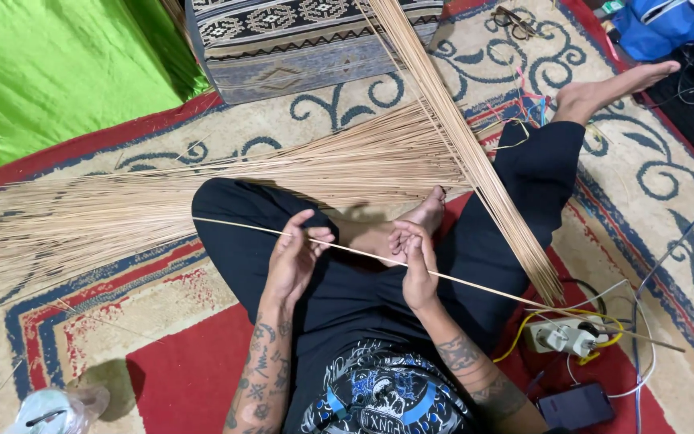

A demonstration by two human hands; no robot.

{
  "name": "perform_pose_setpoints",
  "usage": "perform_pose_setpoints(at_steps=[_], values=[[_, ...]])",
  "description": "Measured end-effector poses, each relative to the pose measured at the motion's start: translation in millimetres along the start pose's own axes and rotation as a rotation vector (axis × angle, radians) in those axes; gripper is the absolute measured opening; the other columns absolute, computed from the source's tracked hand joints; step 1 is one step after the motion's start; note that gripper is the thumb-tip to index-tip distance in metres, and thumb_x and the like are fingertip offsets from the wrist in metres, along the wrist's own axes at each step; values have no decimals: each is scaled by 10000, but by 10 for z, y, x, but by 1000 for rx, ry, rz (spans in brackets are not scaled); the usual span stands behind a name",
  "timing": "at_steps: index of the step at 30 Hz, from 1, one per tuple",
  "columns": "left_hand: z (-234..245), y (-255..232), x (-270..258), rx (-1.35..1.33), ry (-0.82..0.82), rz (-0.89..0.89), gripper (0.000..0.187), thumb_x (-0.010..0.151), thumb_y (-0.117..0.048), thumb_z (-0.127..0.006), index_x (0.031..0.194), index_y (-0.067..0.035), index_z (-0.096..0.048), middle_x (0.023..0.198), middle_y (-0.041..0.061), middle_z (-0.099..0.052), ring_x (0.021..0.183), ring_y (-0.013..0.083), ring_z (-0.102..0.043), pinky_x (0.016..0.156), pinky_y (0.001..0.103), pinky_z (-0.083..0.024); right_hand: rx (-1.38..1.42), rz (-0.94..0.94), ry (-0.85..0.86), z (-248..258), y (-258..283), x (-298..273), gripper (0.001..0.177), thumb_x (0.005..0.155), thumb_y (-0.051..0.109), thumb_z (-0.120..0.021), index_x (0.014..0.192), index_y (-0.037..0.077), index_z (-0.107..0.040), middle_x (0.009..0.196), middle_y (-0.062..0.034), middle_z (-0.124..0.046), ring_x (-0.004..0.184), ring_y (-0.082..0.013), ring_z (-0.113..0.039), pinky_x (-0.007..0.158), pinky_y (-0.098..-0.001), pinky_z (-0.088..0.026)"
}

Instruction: Weaving and binding thin wooden sticks together using string to create a bundle or mat

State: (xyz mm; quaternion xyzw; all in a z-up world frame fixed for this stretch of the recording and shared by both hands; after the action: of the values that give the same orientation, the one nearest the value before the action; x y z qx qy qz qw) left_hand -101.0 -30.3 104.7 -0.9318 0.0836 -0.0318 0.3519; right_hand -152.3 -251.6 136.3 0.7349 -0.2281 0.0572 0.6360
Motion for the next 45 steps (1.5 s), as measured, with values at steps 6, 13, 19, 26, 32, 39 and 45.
perform_pose_setpoints(at_steps=[6,13,19,26,32,39,45], values=[[336,199,108,83,-67,4,384,985,-176,-662,1313,4,-578,1001,245,-769,903,295,-778,751,296,-646,10,-6,-27,-3,85,-14,522,1065,363,-391,1311,-64,-565,1006,-172,-586,871,-182,-546,801,-281,-473],[-84,34,-39,72,-11,-3,426,959,-92,-660,1357,1,-541,1179,290,-721,1072,344,-736,903,365,-613,-48,-80,5,87,-146,-49,432,1068,288,-420,1304,-27,-598,1021,-150,-621,872,-166,-578,804,-286,-492],[346,209,122,85,-94,-83,228,966,-107,-685,1119,61,-664,992,305,-749,895,344,-777,792,362,-643,46,-28,-79,142,-86,4,454,1074,285,-386,1307,-70,-548,991,-194,-563,817,-192,-560,752,-274,-492],[199,155,121,122,-47,-61,137,948,-49,-695,1062,26,-705,984,256,-766,946,296,-771,874,330,-613,58,-94,-104,145,-182,62,432,1102,282,-374,1301,-51,-564,965,-165,-561,780,-166,-580,687,-236,-493],[-84,23,33,141,27,-19,303,1031,-205,-605,1257,-2,-605,1075,232,-750,1051,263,-737,937,327,-587,22,-129,-145,214,-368,78,352,1101,205,-394,1293,-33,-568,950,-132,-586,772,-143,-608,676,-227,-516],[333,223,148,175,-14,-116,255,986,-171,-677,1124,44,-681,919,285,-762,641,191,-749,655,241,-596,76,-40,-252,346,-266,82,397,1105,280,-393,1231,-52,-569,869,-151,-540,684,-160,-585,597,-218,-497],[-121,2,-33,79,106,-46,425,993,-92,-637,1385,21,-519,1110,282,-738,1005,291,-758,898,322,-606,-1,-103,-187,184,-236,72,342,1102,231,-418,1249,-35,-575,863,-117,-570,702,-134,-605,611,-212,-530]])
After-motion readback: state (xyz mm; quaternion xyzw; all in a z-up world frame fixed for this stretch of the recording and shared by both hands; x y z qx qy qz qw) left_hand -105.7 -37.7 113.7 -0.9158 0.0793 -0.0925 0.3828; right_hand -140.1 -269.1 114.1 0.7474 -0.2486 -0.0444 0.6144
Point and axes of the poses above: each hand's wrist, its own x-axis towards the middle knuckle, its own z-axis out of the back of the hand, y = z × x, the point moved 3 cm from there along x, towards the middle knuckle
